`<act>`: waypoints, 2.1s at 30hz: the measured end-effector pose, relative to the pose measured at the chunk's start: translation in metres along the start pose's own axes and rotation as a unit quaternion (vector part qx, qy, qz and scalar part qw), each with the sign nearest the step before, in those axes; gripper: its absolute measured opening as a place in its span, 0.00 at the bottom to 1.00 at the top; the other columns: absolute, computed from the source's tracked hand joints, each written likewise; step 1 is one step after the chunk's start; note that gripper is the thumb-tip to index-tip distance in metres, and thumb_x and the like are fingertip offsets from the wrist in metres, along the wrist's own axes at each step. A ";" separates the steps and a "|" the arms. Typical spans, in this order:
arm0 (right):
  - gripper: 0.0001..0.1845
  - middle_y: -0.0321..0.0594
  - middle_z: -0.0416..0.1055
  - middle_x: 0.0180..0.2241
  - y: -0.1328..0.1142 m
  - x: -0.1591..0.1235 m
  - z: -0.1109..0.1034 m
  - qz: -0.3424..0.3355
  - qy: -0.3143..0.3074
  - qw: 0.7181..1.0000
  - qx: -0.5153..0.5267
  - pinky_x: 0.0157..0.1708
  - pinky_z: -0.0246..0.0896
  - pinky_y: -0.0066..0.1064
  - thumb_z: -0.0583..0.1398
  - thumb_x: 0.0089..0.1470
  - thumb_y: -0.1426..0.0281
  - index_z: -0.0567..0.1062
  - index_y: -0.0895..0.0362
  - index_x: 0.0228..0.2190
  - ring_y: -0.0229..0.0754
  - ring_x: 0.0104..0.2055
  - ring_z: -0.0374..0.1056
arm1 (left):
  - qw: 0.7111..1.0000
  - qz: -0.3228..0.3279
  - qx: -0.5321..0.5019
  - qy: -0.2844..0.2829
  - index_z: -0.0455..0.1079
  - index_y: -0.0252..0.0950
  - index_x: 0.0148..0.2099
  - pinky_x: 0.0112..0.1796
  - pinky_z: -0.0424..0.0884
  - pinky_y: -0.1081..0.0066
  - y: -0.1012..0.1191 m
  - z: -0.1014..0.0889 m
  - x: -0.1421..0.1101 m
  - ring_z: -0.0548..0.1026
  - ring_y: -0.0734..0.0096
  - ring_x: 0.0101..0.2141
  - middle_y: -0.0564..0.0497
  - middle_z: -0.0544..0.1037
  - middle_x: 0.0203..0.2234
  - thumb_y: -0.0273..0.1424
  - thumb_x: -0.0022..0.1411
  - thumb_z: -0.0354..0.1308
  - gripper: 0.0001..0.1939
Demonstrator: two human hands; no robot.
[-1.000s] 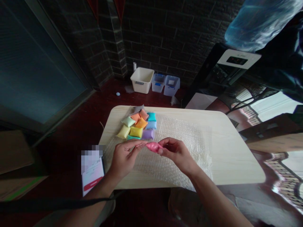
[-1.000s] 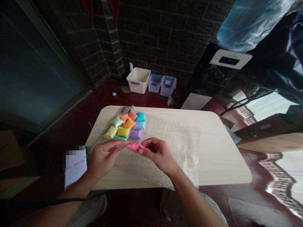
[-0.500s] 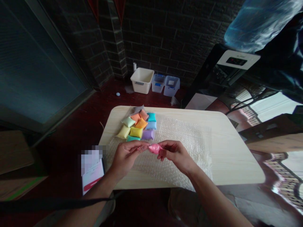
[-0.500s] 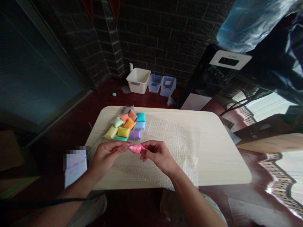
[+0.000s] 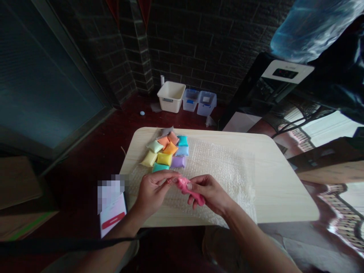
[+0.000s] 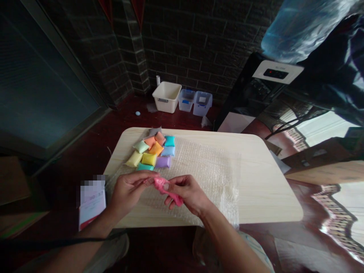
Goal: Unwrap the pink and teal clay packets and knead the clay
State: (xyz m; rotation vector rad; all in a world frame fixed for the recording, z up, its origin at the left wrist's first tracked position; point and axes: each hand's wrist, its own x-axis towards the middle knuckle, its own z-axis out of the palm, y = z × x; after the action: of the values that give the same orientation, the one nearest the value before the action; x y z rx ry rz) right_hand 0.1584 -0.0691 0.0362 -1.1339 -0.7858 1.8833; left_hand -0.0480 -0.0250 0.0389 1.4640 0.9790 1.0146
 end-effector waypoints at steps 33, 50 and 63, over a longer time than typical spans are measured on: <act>0.14 0.37 0.75 0.30 0.000 -0.006 0.003 -0.243 0.092 0.916 -0.307 0.25 0.63 0.27 0.72 0.53 0.65 0.78 0.56 0.40 0.36 0.26 0.67 | 0.995 -0.084 0.027 0.045 0.75 0.34 0.35 0.27 0.73 0.74 -0.006 -0.002 0.007 0.77 0.68 0.26 0.50 0.79 0.25 0.40 0.68 0.59 0.15; 0.16 0.41 0.81 0.33 0.022 0.002 0.021 -0.176 0.071 0.976 -0.105 0.26 0.68 0.26 0.73 0.52 0.64 0.79 0.57 0.40 0.38 0.30 0.74 | 0.981 -0.153 -0.117 0.034 0.66 0.36 0.27 0.13 0.60 0.79 -0.015 0.016 0.001 0.61 0.80 0.11 0.61 0.61 0.11 0.50 0.67 0.58 0.24; 0.11 0.42 0.83 0.39 0.010 -0.004 0.005 -0.314 0.170 0.834 -0.420 0.38 0.74 0.32 0.66 0.60 0.68 0.80 0.54 0.45 0.44 0.37 0.79 | 0.954 -0.228 -0.191 -0.042 0.75 0.33 0.40 0.38 0.78 0.68 -0.018 0.008 0.005 0.79 0.66 0.35 0.47 0.81 0.36 0.42 0.52 0.74 0.21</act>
State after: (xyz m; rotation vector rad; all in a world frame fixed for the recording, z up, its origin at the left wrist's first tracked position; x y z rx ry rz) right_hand 0.1518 -0.0782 0.0316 -1.4174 -1.6083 0.7243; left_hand -0.0404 -0.0210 0.0211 0.8969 0.9398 0.7422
